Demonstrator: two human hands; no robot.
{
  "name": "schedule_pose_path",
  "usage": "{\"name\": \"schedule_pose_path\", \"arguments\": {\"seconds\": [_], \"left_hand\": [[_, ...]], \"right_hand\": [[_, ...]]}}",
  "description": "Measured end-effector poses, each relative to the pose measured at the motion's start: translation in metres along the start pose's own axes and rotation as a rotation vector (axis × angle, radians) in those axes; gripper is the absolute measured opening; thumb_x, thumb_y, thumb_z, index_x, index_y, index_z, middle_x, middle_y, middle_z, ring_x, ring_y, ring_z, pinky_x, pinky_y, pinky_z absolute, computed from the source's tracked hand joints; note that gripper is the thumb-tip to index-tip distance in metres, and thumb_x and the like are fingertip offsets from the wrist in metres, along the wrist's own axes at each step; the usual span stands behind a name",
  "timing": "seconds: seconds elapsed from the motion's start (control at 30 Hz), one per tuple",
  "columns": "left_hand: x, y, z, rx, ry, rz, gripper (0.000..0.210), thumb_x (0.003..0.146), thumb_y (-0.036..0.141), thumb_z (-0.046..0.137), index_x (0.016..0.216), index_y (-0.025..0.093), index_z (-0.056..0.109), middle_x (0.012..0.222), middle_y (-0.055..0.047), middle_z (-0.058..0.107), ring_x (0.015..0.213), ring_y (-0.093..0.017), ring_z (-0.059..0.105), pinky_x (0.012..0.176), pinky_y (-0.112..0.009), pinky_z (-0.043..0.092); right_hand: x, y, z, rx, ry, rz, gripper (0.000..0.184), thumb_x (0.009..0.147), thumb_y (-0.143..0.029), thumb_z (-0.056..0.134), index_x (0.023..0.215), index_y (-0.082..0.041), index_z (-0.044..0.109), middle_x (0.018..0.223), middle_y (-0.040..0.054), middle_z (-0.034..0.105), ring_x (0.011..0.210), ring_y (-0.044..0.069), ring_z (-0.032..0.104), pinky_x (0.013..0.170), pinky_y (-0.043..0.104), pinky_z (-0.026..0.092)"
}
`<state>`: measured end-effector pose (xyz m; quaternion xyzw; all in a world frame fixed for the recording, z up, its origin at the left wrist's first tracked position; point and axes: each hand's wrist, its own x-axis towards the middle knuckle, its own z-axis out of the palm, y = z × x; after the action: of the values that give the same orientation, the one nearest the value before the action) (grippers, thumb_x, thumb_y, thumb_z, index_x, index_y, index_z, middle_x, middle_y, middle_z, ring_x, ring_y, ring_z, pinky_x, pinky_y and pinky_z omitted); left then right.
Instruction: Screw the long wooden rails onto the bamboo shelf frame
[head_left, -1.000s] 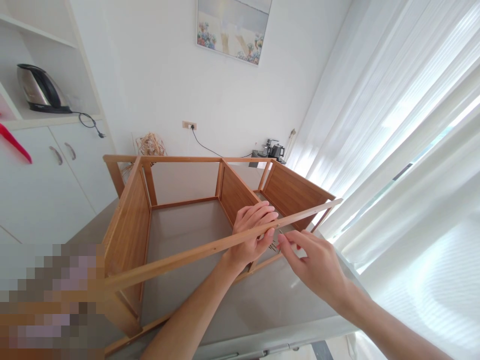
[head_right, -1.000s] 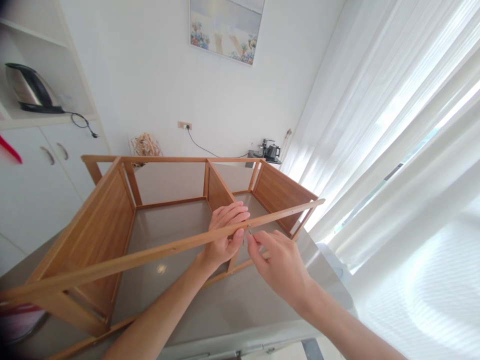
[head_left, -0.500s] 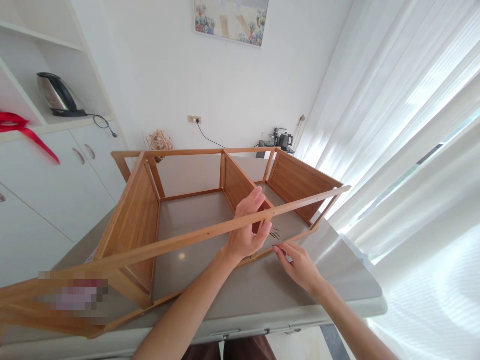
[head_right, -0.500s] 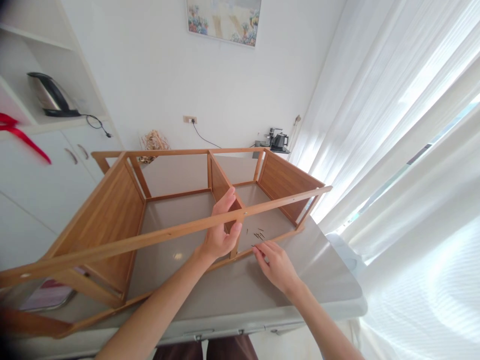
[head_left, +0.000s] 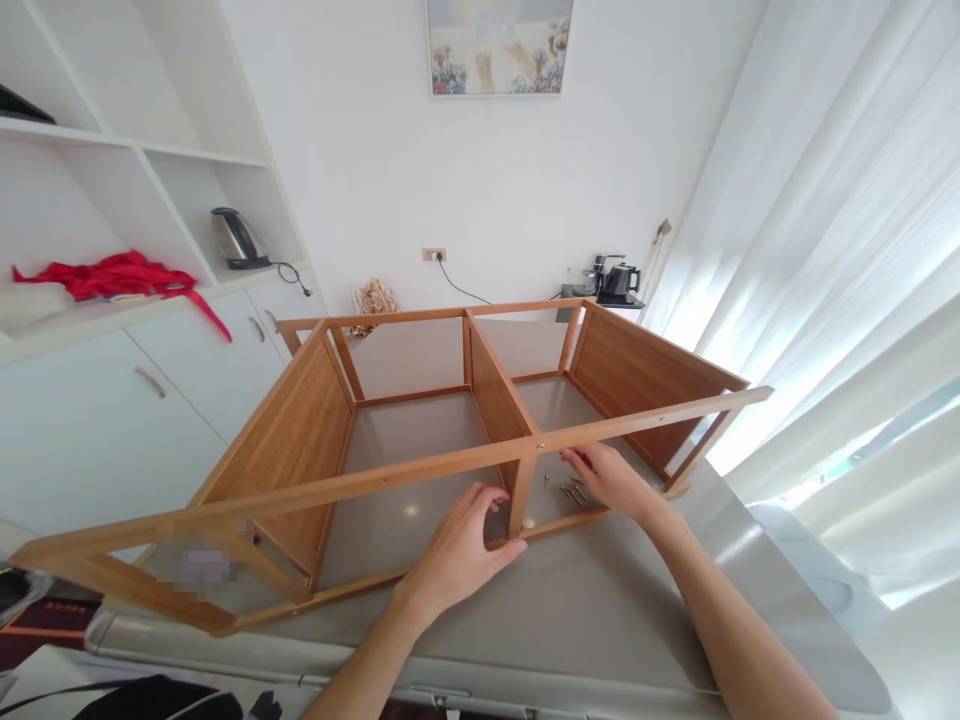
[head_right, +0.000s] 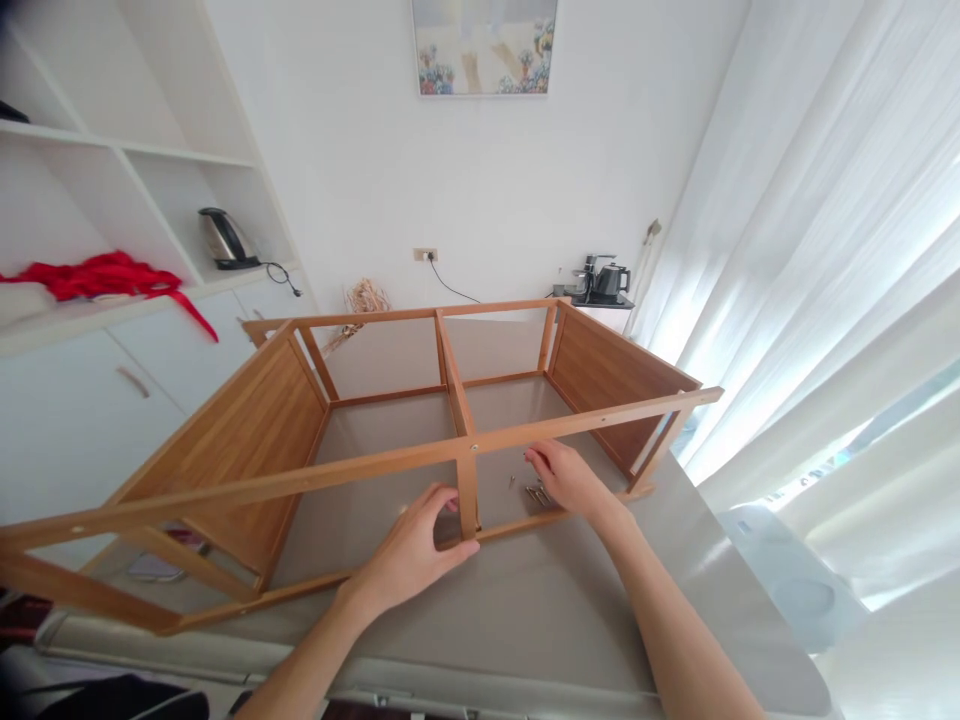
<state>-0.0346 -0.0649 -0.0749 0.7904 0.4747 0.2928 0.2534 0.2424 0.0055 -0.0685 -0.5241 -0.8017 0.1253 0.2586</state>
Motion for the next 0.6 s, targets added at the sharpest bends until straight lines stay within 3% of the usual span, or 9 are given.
{"name": "schedule_pose_path", "arguments": {"seconds": [0.13,0.27,0.5,0.6], "left_hand": [[0.011,0.002,-0.004,0.01,-0.098,-0.05,0.032,0.076,0.034,0.076,0.099,0.024,0.057,0.101,0.0,0.063,0.092,-0.02,0.061,0.084,-0.035,0.048],[0.015,-0.001,-0.003,0.017,-0.157,-0.054,0.033,0.075,0.034,0.076,0.101,0.024,0.058,0.101,0.0,0.063,0.088,-0.019,0.06,0.079,-0.033,0.047],[0.011,-0.002,0.003,0.212,-0.139,-0.021,0.029,0.08,0.039,0.072,0.102,0.025,0.061,0.098,0.0,0.065,0.085,-0.021,0.06,0.078,-0.034,0.046],[0.012,-0.002,0.0,0.244,-0.191,0.056,0.025,0.083,0.04,0.07,0.104,0.026,0.063,0.101,-0.001,0.067,0.089,-0.021,0.063,0.08,-0.033,0.047]], "right_hand": [[0.0,0.009,0.007,0.03,-0.104,-0.061,0.027,0.098,-0.019,0.035,0.107,-0.02,0.06,0.094,0.0058,0.068,0.082,0.018,0.063,0.074,0.028,0.044],[0.009,0.009,0.009,-0.022,-0.203,-0.135,0.035,0.089,-0.005,0.036,0.103,-0.021,0.065,0.103,0.0058,0.069,0.098,0.018,0.064,0.085,0.028,0.044],[0.011,-0.009,0.03,-0.358,-0.152,0.003,0.024,0.098,-0.019,0.038,0.101,-0.013,0.06,0.102,0.0149,0.067,0.096,0.025,0.064,0.083,0.033,0.045],[0.008,-0.012,0.034,-0.385,-0.153,-0.003,0.02,0.099,-0.025,0.044,0.102,-0.013,0.06,0.105,0.0153,0.065,0.099,0.026,0.063,0.084,0.033,0.044]]}}
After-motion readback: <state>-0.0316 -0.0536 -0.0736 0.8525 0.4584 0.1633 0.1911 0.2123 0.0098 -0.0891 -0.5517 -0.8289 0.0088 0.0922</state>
